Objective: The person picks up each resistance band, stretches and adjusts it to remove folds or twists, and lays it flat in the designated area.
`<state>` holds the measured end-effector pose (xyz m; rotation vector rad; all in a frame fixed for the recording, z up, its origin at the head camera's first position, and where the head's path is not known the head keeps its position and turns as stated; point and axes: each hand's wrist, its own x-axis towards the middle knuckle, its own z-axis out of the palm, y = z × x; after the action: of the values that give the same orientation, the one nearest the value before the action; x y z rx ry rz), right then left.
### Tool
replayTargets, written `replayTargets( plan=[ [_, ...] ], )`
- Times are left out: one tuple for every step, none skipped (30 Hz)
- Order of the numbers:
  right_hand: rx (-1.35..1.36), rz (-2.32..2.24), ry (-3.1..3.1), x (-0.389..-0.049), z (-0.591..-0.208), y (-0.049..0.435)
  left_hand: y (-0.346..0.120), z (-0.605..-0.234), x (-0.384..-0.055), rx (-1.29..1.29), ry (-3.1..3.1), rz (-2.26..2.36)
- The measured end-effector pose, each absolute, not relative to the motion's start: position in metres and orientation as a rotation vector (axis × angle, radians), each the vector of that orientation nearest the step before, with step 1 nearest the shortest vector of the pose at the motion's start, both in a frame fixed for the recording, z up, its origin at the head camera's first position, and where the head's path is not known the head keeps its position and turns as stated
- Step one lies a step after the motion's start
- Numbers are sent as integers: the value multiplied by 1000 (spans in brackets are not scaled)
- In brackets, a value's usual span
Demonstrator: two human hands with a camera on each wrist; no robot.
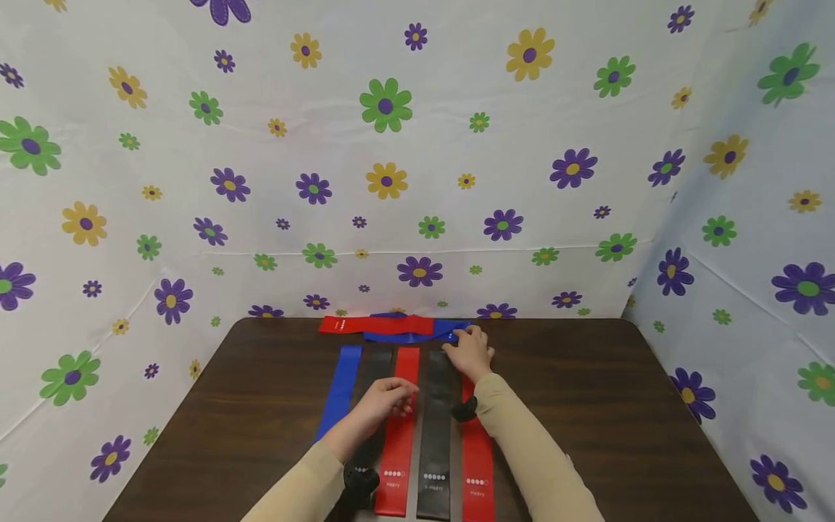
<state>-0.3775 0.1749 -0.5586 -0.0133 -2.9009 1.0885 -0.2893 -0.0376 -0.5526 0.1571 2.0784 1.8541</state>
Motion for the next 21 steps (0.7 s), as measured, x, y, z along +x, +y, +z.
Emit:
replayTargets(
  plan=[
    [3, 1073, -2899, -378, -558, 171, -42, -553, -292, 142, 2085, 1863],
    [26, 1049, -2906, -379, -558, 167, -45, -553, -294, 129, 2089, 1873],
    [53, 1031, -2918, -380, -558, 163, -49, -554, -295, 122, 2096, 1881],
    [80, 1013, -2933, -381, -557, 160, -52, -555, -297, 110, 2099, 1886],
    [106, 998, -2948, -382, -557, 156, -55, -555, -298, 101, 2103, 1892],
    [123, 999, -2963, -383, -557, 153, -57, -556, -299, 91, 2105, 1895],
    [141, 989, -2981, -385, -558, 150, -59, -557, -299, 79, 2110, 1893],
    [155, 983, -2997, -386, -557, 147, -61, -559, -300, 73, 2114, 1892],
    [164, 990, -3009, -387, -557, 144, -62, -560, -300, 66, 2116, 1892],
    [170, 987, -3024, -388, -557, 142, -63, -562, -300, 57, 2111, 1894],
    [175, 980, -3041, -389, -557, 140, -63, -563, -300, 55, 2109, 1895],
    [176, 970, -3064, -390, -557, 139, -64, -565, -301, 51, 2106, 1897],
    [177, 949, -3089, -391, -556, 137, -64, -566, -301, 52, 2101, 1900],
    [180, 933, -3108, -392, -556, 136, -63, -567, -301, 53, 2093, 1906],
    [183, 918, -3130, -393, -556, 134, -63, -568, -301, 60, 2094, 1909],
    [190, 898, -3150, -393, -556, 132, -63, -568, -301, 62, 2090, 1909],
    [196, 874, -3169, -393, -557, 131, -63, -568, -300, 71, 2091, 1908],
    [202, 851, -3184, -394, -557, 129, -64, -568, -300, 73, 2088, 1908],
    [208, 830, -3198, -394, -557, 127, -64, -568, -300, 81, 2091, 1905],
    [216, 807, -3208, -394, -557, 125, -64, -568, -299, 80, 2091, 1905],
    [221, 790, -3217, -394, -558, 122, -65, -568, -299, 81, 2095, 1904]
  ],
)
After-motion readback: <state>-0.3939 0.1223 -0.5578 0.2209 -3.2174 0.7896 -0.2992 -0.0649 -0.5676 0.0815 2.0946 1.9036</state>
